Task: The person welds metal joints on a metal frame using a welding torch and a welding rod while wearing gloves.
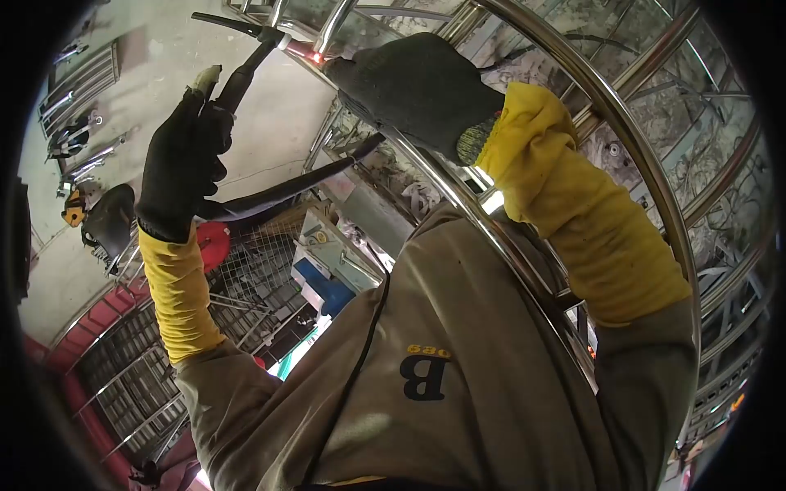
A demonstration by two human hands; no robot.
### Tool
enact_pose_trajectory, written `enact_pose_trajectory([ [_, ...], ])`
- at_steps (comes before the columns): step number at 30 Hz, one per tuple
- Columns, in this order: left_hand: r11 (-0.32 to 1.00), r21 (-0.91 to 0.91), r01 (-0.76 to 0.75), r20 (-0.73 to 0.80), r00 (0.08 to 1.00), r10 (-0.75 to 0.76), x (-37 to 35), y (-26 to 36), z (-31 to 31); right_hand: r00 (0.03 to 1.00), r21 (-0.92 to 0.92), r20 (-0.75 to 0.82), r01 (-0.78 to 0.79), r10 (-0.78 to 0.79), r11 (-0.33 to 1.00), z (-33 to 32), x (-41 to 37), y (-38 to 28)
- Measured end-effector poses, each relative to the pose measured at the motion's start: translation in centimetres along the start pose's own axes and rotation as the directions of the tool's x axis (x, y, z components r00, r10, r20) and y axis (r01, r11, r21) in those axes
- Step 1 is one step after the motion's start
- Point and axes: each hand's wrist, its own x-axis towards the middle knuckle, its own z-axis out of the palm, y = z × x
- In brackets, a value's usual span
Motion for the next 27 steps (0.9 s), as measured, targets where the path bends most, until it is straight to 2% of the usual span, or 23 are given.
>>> enact_pose_trajectory([
  [2,1.000,0.020,-0.023,-0.004,1.000,0.023,-0.1,-0.1,0.0,1.000,-0.021,-0.026,0.009,-0.009,1.000,0.0,0.0,-0.1],
  [4,0.996,0.091,-0.008,-0.014,1.000,0.009,-0.3,0.2,0.2,1.000,0.076,0.005,-0.020,0.019,0.997,-0.4,-0.1,-0.1],
  [8,0.987,0.146,-0.072,-0.051,0.995,0.081,-0.8,0.3,0.8,0.999,0.026,-0.039,0.014,-0.013,1.000,-0.2,-0.3,-0.1],
  [10,0.974,0.218,-0.067,-0.038,0.996,0.077,-0.9,0.3,0.9,0.998,-0.015,0.059,-0.024,0.025,1.000,-0.2,-0.2,-0.1],
  [11,0.974,0.218,-0.068,-0.039,0.996,0.078,-1.0,0.5,0.9,0.998,-0.016,0.058,-0.023,0.024,1.000,-0.2,-0.1,-0.1],
  [14,0.966,0.254,-0.058,-0.052,0.996,0.074,-1.2,0.9,1.0,1.000,-0.012,-0.021,0.008,-0.008,1.000,0.0,-0.1,-0.1],
  [16,0.904,0.396,-0.160,-0.038,0.981,0.190,-1.2,0.5,1.2,0.998,-0.041,-0.053,0.023,-0.025,0.999,0.1,0.0,-0.1],
  [17,0.818,0.501,-0.284,-0.070,0.928,0.365,-1.0,-0.6,1.6,0.962,0.132,-0.151,0.246,-0.226,0.960,2.6,-0.7,3.0],
  [18,0.701,0.602,-0.383,-0.079,0.844,0.530,-0.8,-1.4,1.9,0.877,0.275,-0.279,0.463,-0.392,0.842,5.7,-1.6,5.9],
  [19,0.667,0.643,-0.377,-0.057,0.845,0.532,-1.3,-0.8,2.3,0.872,0.400,-0.472,0.342,-0.128,0.850,6.3,-2.2,3.8],
  [20,0.667,0.644,-0.376,-0.057,0.845,0.532,-1.5,-0.7,2.5,0.872,0.401,-0.472,0.342,-0.128,0.850,5.4,-2.0,3.2],
  [22,0.555,0.698,-0.452,-0.012,0.767,0.641,-1.7,-0.9,3.0,0.961,0.335,-0.232,0.222,-0.148,0.916,3.3,-1.5,3.1],
  [23,0.452,0.753,-0.478,0.032,0.713,0.700,-1.2,-1.9,2.7,0.942,0.353,-0.292,0.268,-0.166,0.897,2.8,-1.2,2.7],
  [24,0.450,0.754,-0.478,0.032,0.711,0.702,-1.4,-1.7,2.8,0.941,0.351,-0.294,0.268,-0.166,0.897,2.2,-1.1,2.1],
  [25,0.682,0.611,-0.403,-0.042,0.843,0.536,-1.7,-1.4,2.8,0.985,0.233,-0.139,0.130,-0.099,0.964,0.1,-0.4,0.5],
  [26,0.859,0.433,-0.274,-0.071,0.939,0.336,-1.9,-1.1,2.8,1.000,0.090,0.008,0.004,-0.005,0.996,-1.0,0.0,-0.3],
  [27,0.926,0.340,-0.166,-0.090,0.974,0.208,-1.6,-1.2,2.6,0.997,0.025,-0.056,0.047,-0.046,0.999,-0.1,-0.2,0.0],
])
